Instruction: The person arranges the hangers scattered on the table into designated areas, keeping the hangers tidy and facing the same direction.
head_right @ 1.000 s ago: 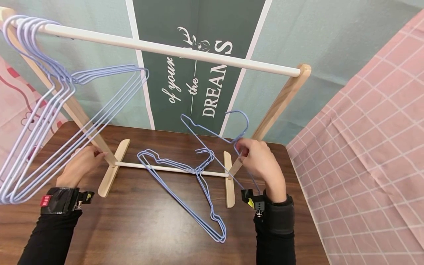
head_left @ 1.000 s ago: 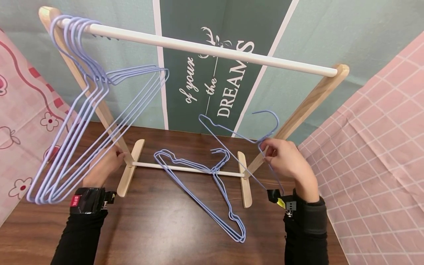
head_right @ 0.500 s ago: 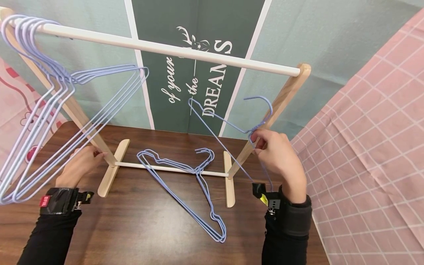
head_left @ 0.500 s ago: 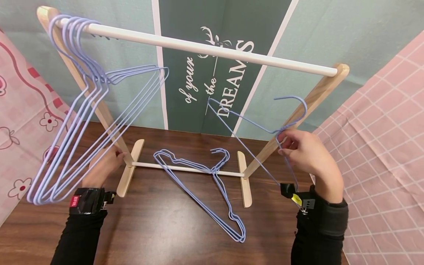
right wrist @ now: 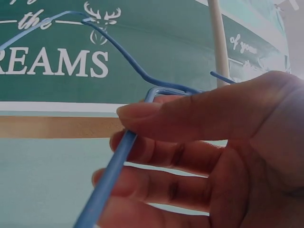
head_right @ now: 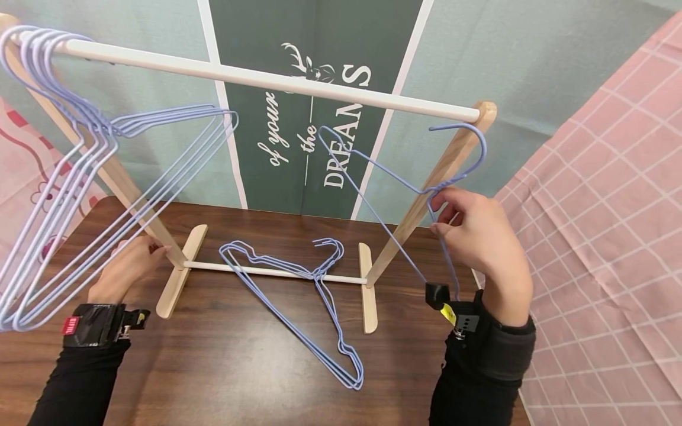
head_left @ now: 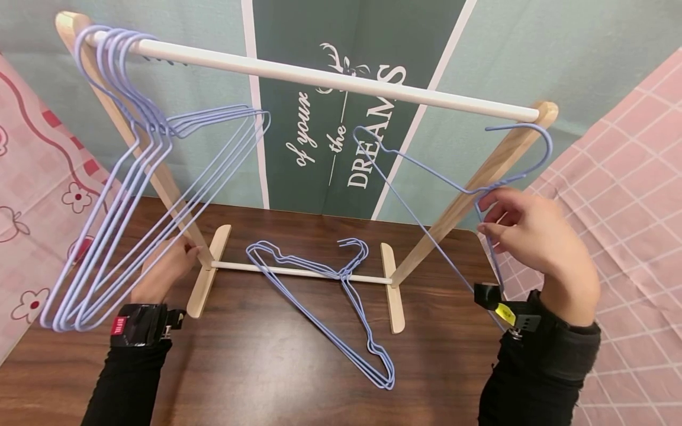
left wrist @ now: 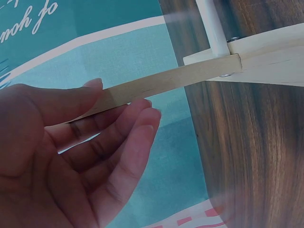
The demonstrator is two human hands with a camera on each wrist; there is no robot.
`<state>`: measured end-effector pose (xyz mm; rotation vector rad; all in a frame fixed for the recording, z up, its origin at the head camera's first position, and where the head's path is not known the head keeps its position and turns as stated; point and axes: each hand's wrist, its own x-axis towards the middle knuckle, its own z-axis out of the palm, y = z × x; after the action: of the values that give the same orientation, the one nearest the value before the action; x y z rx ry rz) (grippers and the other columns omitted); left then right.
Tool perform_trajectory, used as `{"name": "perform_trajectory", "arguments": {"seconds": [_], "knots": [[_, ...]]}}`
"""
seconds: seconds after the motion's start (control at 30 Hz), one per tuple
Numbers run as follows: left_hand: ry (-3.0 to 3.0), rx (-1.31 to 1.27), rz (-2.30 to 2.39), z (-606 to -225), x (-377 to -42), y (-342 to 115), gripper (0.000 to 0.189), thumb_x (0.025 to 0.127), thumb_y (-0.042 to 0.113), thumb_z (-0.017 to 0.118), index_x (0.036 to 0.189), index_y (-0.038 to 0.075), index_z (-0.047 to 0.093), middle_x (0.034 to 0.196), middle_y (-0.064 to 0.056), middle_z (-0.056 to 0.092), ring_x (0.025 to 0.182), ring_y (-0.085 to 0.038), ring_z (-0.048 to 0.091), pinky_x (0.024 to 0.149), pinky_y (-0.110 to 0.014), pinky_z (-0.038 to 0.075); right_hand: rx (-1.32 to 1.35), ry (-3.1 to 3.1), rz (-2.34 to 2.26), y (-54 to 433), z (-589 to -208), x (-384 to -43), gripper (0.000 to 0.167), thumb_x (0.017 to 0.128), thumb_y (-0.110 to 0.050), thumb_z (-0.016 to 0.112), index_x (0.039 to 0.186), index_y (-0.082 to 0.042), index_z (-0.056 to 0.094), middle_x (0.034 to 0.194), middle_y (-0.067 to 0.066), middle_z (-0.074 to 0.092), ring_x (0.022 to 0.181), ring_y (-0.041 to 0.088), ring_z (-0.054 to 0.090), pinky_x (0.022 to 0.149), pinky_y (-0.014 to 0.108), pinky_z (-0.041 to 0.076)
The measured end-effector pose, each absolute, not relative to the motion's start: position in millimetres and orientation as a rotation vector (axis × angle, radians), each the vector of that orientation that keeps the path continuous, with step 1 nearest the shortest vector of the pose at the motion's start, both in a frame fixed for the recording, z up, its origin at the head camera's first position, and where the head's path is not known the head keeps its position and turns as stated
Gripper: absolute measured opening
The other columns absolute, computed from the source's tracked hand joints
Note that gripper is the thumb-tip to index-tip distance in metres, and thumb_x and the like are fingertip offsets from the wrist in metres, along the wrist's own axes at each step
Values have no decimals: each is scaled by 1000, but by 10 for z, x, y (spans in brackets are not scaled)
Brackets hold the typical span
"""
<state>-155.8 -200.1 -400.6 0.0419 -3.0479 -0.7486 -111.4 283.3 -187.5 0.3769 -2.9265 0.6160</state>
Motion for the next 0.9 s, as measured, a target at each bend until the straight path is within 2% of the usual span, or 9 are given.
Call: {"name": "perform_trajectory", "arguments": {"seconds": [0.27,0.5,0.9], "knots": [[-3089,83,-733,-3994,-1561,-1998,28,94,20,48,94,-7,54,67,-13,55,53,-20,48,48,-32,36,359,-2889,633,2890,-1788,-1104,17,80,2,62,96,0,58,70,12,61,48,6,55,49,18,42],[-3012,39,-774,-4004,-1532,-2002,24,92,15,50,88,-9,54,64,-13,55,51,-21,47,47,-32,35,343,-2836,708,2867,-1710,-1125,18,79,4,61,96,2,56,66,9,59,48,6,54,49,16,43],[-3038,53,-745,-4020,-1548,-2007,25,93,18,49,90,-7,54,68,-14,55,53,-21,47,49,-31,36,248,-2913,589,2827,-1721,-1194,19,82,-4,61,101,-3,57,71,9,62,46,8,55,49,19,39]]}}
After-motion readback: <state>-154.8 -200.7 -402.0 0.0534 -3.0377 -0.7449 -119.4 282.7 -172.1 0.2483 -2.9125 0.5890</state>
